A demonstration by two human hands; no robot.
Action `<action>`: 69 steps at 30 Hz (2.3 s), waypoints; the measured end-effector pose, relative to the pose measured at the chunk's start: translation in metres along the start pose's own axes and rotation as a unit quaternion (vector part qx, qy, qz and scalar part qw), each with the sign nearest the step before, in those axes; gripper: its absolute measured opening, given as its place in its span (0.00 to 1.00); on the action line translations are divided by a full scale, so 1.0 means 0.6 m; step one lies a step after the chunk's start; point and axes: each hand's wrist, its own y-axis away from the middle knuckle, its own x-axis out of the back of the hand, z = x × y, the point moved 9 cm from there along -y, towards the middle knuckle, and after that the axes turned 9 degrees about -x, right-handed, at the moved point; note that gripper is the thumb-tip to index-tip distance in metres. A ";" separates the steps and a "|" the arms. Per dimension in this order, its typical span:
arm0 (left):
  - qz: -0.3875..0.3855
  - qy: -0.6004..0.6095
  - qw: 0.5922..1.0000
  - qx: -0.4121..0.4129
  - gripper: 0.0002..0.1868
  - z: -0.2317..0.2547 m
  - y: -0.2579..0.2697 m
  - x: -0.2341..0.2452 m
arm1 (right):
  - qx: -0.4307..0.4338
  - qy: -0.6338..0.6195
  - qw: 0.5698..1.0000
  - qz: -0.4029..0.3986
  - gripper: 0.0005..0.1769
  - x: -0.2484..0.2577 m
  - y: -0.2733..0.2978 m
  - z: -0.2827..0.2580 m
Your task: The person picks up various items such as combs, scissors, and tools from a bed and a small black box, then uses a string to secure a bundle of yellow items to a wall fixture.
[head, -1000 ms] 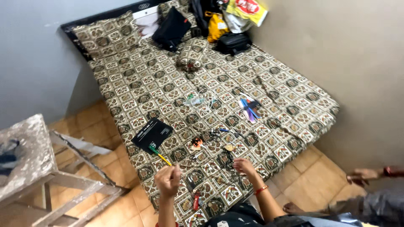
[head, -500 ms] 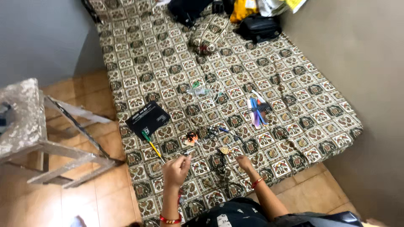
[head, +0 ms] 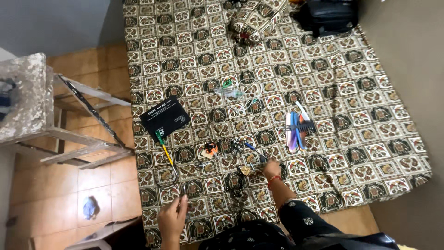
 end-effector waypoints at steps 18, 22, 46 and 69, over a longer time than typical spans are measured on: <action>-0.149 0.120 0.963 -0.192 0.15 0.181 -0.189 -0.176 | 0.038 -0.179 0.983 -0.014 0.17 0.065 -0.057 -0.007; -0.136 0.138 0.954 -0.228 0.14 0.196 -0.199 -0.166 | 0.069 -0.100 0.992 -0.036 0.14 0.046 -0.059 -0.056; -0.172 0.142 0.968 -0.117 0.14 0.125 -0.157 -0.130 | 0.103 -0.111 0.981 0.123 0.28 0.090 -0.084 -0.120; -0.167 0.124 0.971 -0.120 0.15 0.134 -0.163 -0.130 | 0.329 -0.214 0.920 0.006 0.08 -0.030 0.220 -0.191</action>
